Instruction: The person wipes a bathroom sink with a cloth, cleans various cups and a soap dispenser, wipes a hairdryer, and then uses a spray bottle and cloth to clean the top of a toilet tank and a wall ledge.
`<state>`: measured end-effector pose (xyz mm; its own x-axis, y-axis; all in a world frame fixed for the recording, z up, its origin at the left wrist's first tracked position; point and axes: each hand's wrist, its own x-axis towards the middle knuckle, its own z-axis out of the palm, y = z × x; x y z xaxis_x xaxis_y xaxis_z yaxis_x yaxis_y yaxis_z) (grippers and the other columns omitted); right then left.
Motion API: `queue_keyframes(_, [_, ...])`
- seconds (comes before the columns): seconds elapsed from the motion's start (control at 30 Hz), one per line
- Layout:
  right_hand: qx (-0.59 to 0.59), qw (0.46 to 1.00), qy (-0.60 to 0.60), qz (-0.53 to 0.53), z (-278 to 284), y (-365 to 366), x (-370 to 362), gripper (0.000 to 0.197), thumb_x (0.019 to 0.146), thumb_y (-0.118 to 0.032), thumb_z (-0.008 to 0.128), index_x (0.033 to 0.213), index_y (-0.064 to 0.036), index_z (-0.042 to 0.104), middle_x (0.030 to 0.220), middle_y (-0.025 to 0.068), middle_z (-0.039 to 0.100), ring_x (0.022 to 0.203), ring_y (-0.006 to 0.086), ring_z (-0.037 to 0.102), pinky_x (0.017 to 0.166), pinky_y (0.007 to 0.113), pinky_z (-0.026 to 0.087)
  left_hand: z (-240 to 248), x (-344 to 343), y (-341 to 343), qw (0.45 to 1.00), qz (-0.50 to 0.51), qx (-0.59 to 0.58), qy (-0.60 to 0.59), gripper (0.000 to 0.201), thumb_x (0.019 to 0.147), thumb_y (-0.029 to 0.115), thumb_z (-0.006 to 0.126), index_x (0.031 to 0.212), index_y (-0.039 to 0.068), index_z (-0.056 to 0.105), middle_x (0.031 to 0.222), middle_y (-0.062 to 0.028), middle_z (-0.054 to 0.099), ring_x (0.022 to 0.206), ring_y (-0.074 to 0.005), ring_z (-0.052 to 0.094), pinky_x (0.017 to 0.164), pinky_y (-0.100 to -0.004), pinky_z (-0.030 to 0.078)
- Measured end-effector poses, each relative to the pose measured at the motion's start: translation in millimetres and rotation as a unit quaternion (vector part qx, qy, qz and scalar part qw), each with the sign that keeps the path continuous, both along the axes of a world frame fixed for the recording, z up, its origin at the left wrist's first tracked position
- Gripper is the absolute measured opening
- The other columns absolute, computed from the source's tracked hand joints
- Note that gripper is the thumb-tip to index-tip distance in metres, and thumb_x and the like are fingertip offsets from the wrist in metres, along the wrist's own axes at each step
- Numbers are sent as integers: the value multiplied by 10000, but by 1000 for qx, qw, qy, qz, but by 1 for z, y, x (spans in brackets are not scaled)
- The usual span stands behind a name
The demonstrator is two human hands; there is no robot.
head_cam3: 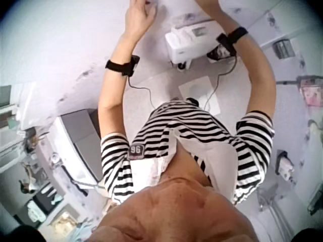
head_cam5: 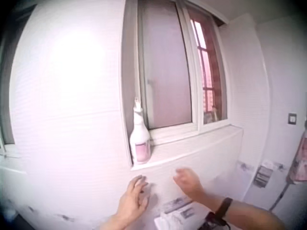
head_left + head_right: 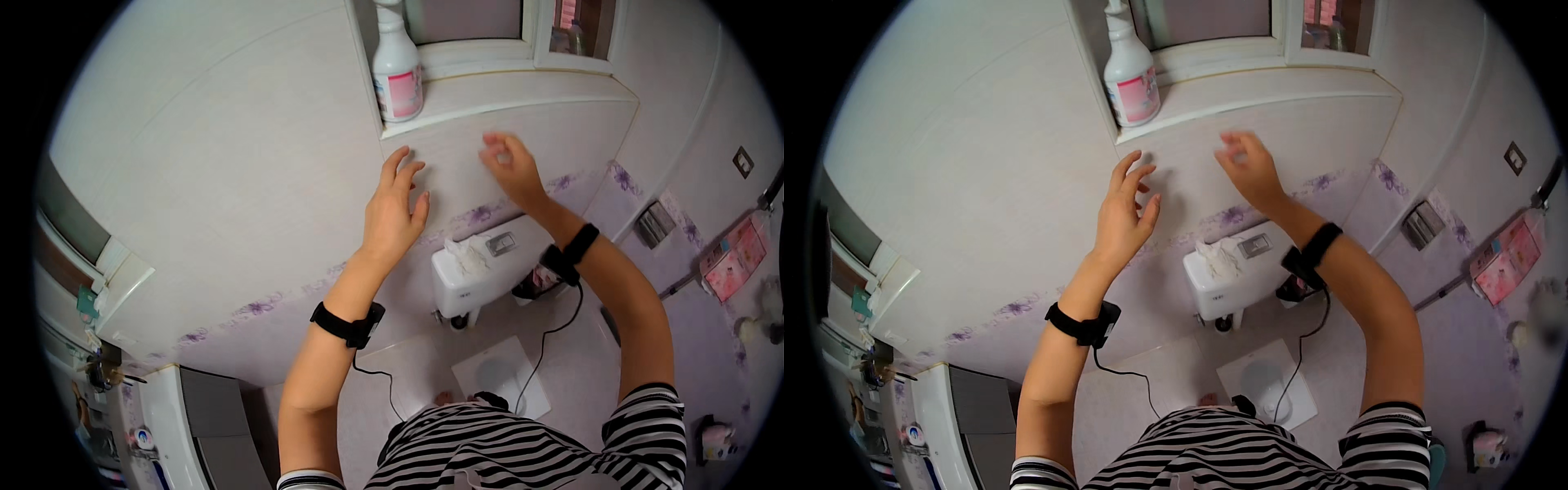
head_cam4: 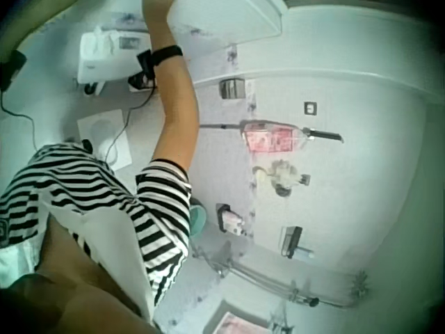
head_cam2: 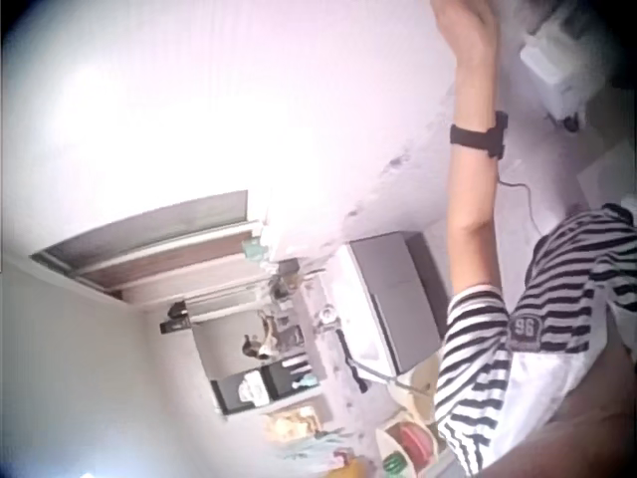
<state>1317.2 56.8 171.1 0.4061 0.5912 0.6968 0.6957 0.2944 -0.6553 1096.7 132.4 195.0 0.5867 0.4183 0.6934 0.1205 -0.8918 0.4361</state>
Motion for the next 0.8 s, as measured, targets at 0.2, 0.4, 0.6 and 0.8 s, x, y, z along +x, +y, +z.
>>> queue_keyframes(0.2, [-242,969,-49,-2,-141,-63,26,398,749,-141,665,1109,-51,522,1157,164,487,1008,296,506,875,370,412,-28,12,-7,998,-13,-58,33,367,745,12,575,1106,42,513,1319,-136,366,878,-267,593,693,-343,501])
queue_keyframes(0.4, [-333,909,-249,25,-171,-45,-24,567,806,-332,602,1297,-130,404,1361,170,308,1244,367,304,1017,421,283,-40,7,-12,996,-37,-83,13,360,753,3,582,1105,42,520,1315,-115,378,849,-188,577,630,-276,491])
queue_keyframes(0.6, [-272,914,-295,-58,-230,-28,-29,422,814,-230,579,1214,-129,492,1266,115,424,1156,295,396,964,407,338,-71,8,-8,992,-69,-98,29,363,747,-24,575,1101,30,521,1296,-118,393,828,-172,568,620,-260,484])
queue_keyframes(0.8, [-194,929,-314,-26,-218,-61,-25,291,756,-157,604,1042,-106,581,1089,43,539,1005,243,483,861,386,394,-105,-6,-5,982,-65,-171,44,372,736,-43,573,1097,34,523,1267,-116,420,793,-148,547,601,-247,482])
